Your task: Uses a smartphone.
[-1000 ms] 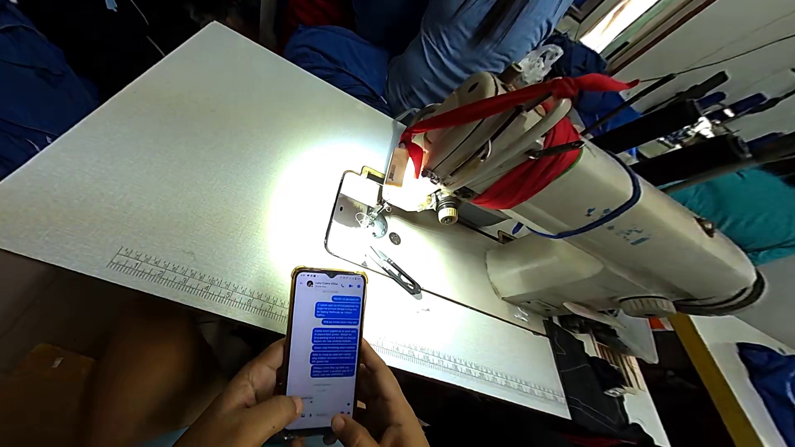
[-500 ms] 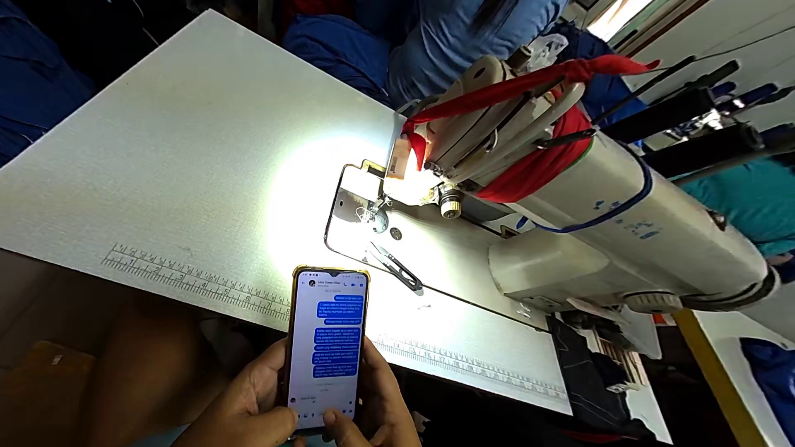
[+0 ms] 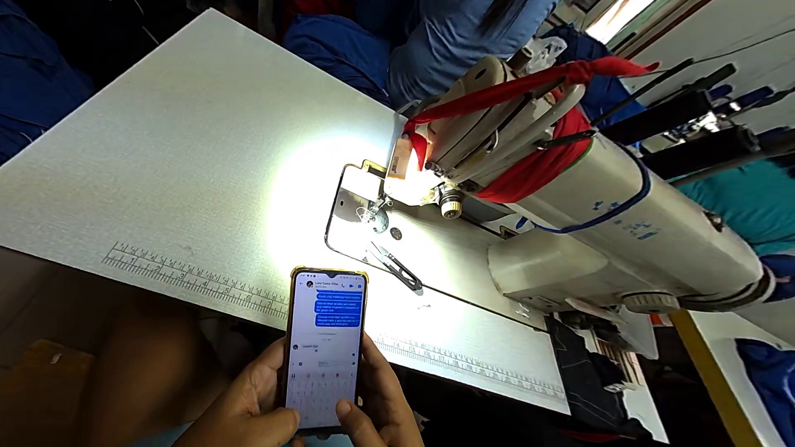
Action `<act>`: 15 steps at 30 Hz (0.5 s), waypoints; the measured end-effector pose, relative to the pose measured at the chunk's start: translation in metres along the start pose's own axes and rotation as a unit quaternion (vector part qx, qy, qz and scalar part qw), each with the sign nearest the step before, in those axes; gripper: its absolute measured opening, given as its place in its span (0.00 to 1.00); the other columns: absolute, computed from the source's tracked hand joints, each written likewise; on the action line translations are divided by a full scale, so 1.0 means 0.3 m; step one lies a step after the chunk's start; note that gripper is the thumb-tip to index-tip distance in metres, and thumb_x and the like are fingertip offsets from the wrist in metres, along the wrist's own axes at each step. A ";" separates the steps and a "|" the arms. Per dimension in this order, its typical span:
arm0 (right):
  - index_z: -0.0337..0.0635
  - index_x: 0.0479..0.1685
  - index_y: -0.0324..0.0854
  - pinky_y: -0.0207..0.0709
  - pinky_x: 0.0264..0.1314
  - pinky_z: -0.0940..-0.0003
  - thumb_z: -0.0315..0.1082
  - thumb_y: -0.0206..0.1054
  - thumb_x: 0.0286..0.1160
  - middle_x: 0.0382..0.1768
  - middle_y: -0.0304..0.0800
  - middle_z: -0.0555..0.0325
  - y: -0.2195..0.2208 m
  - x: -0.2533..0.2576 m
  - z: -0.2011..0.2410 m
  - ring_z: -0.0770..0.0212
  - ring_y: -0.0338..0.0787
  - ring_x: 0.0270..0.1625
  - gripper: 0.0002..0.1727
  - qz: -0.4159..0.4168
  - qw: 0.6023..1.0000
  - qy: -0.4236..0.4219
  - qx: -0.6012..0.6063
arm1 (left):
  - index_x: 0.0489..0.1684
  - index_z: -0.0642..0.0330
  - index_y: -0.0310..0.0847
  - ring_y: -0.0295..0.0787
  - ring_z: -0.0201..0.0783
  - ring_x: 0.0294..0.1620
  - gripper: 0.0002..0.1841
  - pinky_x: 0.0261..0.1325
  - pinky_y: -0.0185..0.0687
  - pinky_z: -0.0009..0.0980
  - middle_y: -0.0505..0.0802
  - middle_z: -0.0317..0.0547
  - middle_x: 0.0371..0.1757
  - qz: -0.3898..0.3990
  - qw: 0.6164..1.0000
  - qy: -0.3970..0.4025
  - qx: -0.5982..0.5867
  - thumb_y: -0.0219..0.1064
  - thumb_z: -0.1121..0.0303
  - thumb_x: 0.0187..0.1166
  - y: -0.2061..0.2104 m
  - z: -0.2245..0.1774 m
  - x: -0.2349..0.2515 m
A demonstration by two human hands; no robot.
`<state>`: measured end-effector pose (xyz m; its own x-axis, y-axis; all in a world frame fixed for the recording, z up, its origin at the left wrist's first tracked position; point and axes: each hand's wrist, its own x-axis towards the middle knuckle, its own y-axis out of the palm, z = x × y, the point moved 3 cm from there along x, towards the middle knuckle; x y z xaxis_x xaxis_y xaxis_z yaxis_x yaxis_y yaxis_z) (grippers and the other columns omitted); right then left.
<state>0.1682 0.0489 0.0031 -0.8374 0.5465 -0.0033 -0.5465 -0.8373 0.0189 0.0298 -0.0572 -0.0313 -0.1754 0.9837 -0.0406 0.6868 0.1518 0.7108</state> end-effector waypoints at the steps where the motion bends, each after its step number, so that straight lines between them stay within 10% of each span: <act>1: 0.17 0.88 0.38 0.89 0.62 0.62 0.18 0.55 0.78 0.78 0.73 0.39 0.000 0.000 -0.001 0.59 0.86 0.70 0.39 0.001 1.000 -0.002 0.002 | 0.82 0.53 0.58 0.92 0.43 0.60 0.37 0.44 0.94 0.34 0.87 0.49 0.71 0.001 1.000 0.000 0.001 0.55 0.90 0.69 0.001 0.000 0.000; 15: 0.16 0.86 0.41 0.85 0.69 0.63 0.15 0.50 0.75 0.75 0.75 0.39 -0.006 -0.004 -0.006 0.61 0.86 0.70 0.37 -0.005 1.000 -0.011 0.002 | 0.81 0.52 0.58 0.92 0.44 0.61 0.36 0.43 0.94 0.35 0.87 0.49 0.70 -0.004 1.000 0.002 0.005 0.54 0.90 0.70 0.004 0.005 -0.003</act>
<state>0.1701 0.0497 0.0013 -0.8314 0.5553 0.0191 -0.5549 -0.8316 0.0227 0.0318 -0.0577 -0.0313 -0.1844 0.9819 -0.0441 0.6927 0.1617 0.7028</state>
